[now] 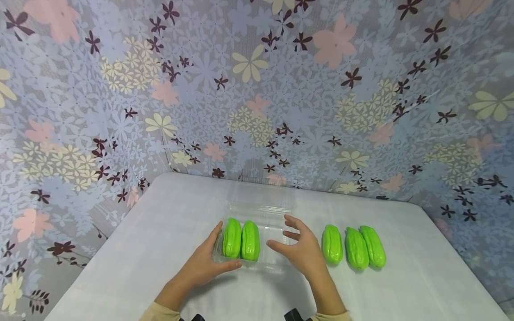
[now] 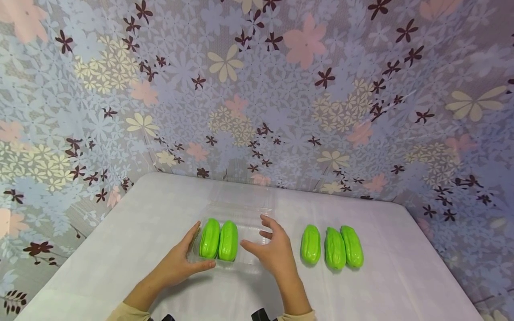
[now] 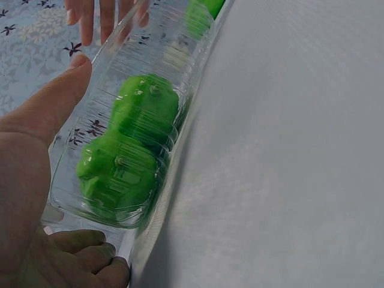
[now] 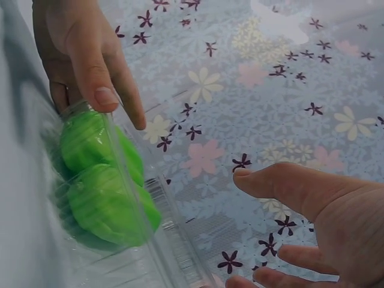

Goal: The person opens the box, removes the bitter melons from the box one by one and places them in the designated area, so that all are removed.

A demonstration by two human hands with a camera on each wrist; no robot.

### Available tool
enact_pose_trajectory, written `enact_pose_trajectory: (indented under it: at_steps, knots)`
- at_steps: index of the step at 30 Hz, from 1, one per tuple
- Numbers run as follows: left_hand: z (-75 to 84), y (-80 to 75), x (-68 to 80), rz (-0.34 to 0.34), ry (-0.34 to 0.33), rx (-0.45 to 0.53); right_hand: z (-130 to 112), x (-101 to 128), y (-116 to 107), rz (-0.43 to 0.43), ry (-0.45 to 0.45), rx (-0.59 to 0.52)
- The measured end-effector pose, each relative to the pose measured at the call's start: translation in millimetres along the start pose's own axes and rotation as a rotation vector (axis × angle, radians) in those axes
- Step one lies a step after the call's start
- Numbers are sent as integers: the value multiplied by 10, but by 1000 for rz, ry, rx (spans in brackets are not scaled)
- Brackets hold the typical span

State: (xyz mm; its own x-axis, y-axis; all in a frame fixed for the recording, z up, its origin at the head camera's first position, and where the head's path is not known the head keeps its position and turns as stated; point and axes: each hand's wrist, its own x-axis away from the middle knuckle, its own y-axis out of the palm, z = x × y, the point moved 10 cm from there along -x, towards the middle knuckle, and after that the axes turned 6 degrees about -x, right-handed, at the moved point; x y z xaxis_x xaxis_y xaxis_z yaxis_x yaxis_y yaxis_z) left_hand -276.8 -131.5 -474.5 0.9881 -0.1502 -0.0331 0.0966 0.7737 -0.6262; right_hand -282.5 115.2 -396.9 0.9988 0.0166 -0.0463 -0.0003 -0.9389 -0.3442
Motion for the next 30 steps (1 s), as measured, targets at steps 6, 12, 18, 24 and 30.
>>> enact_pose_trajectory:
  at_steps: [6,12,18,24,30]
  knots:
    - [-14,-17,9,3,3,6,26,-23,125,-25,-9,-8]
    - [10,-31,12,2,21,3,44,-28,226,-40,-3,-12]
    - [35,-41,7,1,24,2,49,-36,334,-65,-19,-14]
    - [26,-19,10,-3,20,10,90,-40,410,-77,-16,0]
    - [31,-30,13,2,23,-3,87,-53,466,-84,-30,7]
